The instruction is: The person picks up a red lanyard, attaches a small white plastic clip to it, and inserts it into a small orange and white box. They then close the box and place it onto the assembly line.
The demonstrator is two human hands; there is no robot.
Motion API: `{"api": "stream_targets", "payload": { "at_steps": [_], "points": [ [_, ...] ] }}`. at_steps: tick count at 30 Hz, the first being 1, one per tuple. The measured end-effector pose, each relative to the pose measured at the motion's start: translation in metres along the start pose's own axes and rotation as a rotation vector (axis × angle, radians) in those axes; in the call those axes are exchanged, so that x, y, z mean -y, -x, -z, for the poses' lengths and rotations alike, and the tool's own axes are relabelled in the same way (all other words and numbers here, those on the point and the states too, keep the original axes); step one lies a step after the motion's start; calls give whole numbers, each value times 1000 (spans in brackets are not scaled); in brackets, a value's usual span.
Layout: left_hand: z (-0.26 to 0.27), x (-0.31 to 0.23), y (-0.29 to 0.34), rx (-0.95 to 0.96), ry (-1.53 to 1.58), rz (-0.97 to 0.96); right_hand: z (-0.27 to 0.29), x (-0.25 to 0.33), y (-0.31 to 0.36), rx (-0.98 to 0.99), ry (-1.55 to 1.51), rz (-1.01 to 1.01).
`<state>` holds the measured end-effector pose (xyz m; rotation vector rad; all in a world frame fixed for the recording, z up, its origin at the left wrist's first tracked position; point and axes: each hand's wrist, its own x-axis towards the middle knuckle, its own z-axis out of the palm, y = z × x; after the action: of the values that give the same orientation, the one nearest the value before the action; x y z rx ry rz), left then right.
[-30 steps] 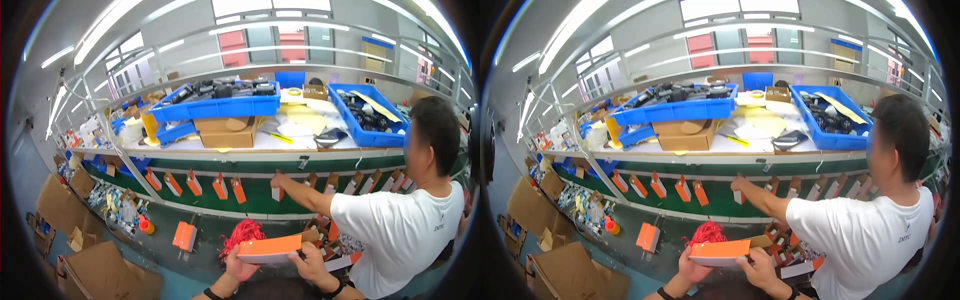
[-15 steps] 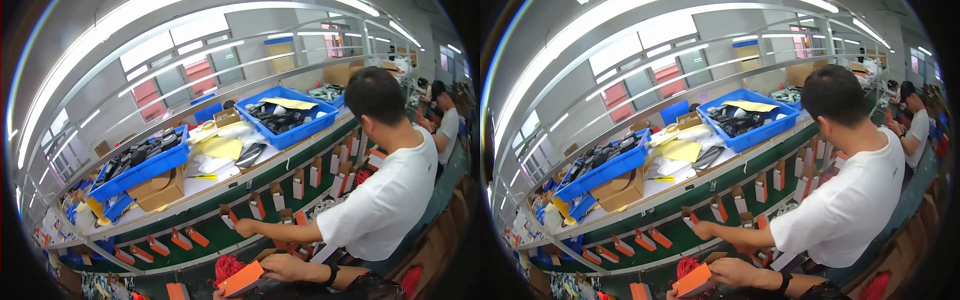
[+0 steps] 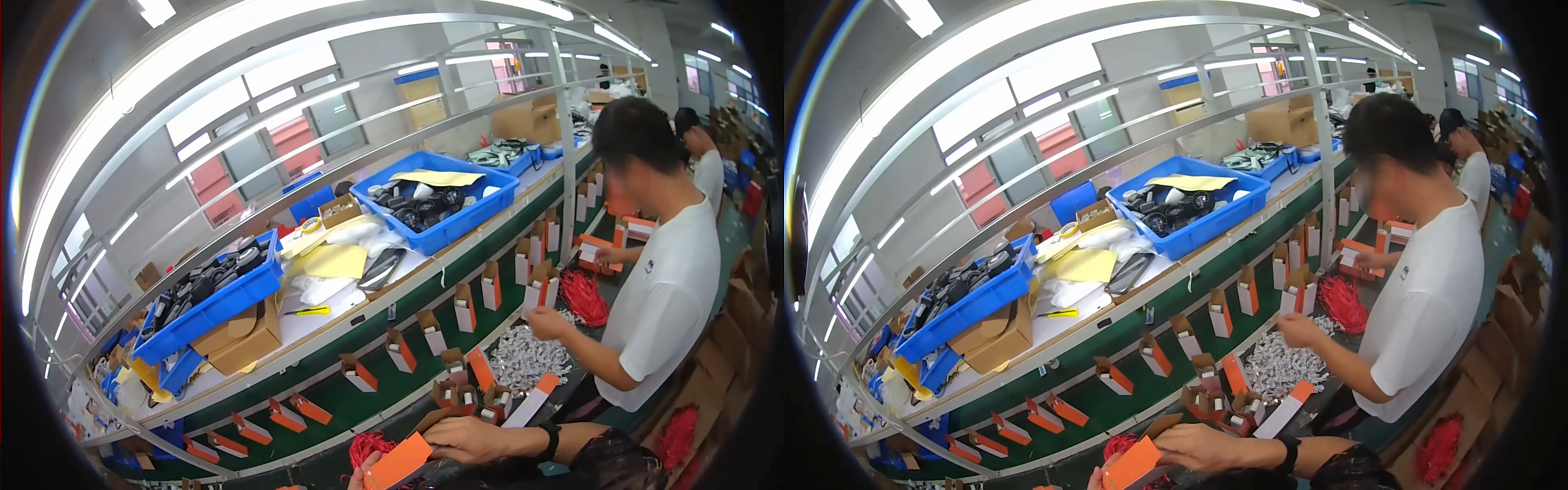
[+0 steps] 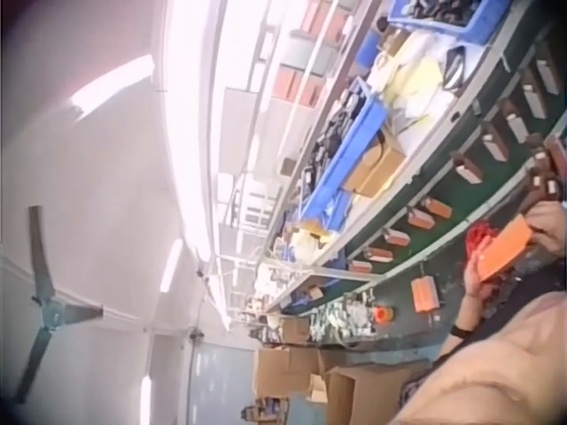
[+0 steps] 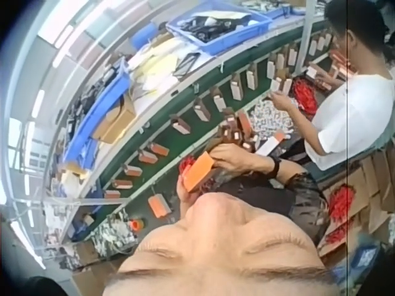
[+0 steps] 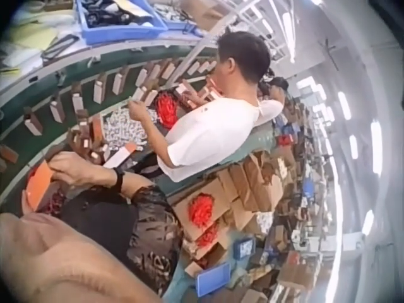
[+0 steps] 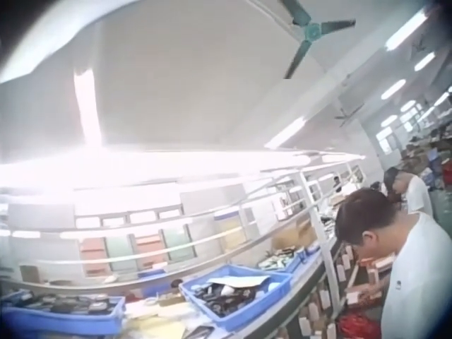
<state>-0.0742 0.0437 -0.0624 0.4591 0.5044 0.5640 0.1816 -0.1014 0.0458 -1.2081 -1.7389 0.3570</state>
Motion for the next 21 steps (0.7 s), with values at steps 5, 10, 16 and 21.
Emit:
{"api": "stream_targets", "payload": {
  "at_steps": [5,10,16,21],
  "points": [
    [-15,-9,2,218,-166,-84,4,-4,0,157,-33,-76],
    [-13,-3,-12,436,11,-129,-10,-22,9,149,-35,-133],
    [-16,13,-15,184,35,-181,-13,3,10,-72,-2,-57],
    [-31,1,-16,68,-212,-220,-26,-14,16,-359,-15,-124]
  ]
}}
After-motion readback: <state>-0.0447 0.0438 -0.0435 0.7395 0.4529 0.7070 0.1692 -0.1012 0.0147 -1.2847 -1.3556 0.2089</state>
